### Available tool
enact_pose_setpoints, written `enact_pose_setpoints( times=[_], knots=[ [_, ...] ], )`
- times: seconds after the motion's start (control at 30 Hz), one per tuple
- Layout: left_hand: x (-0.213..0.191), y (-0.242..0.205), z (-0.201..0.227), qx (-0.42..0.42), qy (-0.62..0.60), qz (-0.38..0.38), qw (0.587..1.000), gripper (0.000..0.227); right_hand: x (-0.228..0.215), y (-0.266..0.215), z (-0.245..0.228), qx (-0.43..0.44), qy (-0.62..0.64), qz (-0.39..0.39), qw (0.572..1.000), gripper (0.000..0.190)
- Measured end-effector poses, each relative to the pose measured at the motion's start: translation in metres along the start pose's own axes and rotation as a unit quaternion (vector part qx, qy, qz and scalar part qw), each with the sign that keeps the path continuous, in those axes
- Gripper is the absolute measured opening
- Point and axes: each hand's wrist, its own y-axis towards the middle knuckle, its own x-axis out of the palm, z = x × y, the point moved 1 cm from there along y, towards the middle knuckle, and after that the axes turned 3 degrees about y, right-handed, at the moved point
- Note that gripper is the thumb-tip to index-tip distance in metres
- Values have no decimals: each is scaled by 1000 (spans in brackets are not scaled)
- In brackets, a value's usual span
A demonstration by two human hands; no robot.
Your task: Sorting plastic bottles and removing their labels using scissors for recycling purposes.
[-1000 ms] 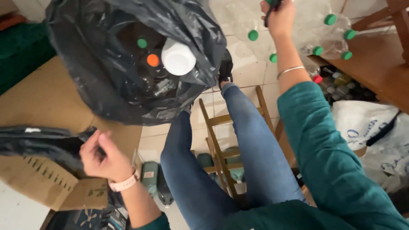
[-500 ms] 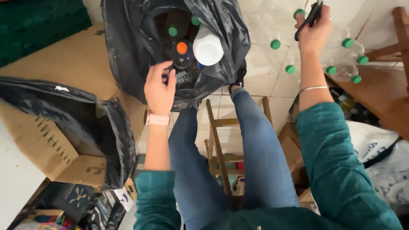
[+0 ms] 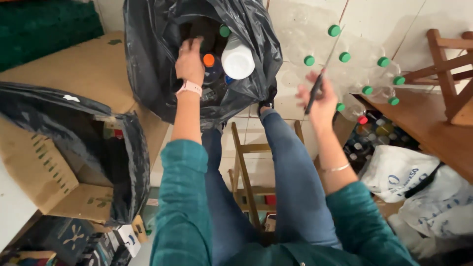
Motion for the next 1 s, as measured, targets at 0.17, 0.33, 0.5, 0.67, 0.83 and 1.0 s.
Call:
enact_pose_setpoints(
  times=[0.17, 0.33, 0.5, 0.67, 0.83, 1.0],
  knots=[
    [35, 30, -16, 99, 127, -60, 985, 49, 14, -52, -5, 82, -6, -39, 996, 61],
    [6, 42, -8, 53, 82, 19, 995, 42, 19, -62, 1, 99, -29, -113, 988, 60],
    [-91, 17, 20, -13, 2, 180, 984, 31, 30, -59, -6, 38, -63, -175, 982, 61],
    [-178, -36, 49, -50, -21, 202, 978, 45, 38, -60, -33, -4, -169, -226, 959, 68],
    [-240, -90, 57, -44, -1, 255, 966, 45, 27, -90, -57, -39, -93, -213, 972, 62],
    [-305, -136, 71, -19, 1, 287, 958, 45, -7, -134, -67, -91, -41, -181, 978, 57]
  ],
)
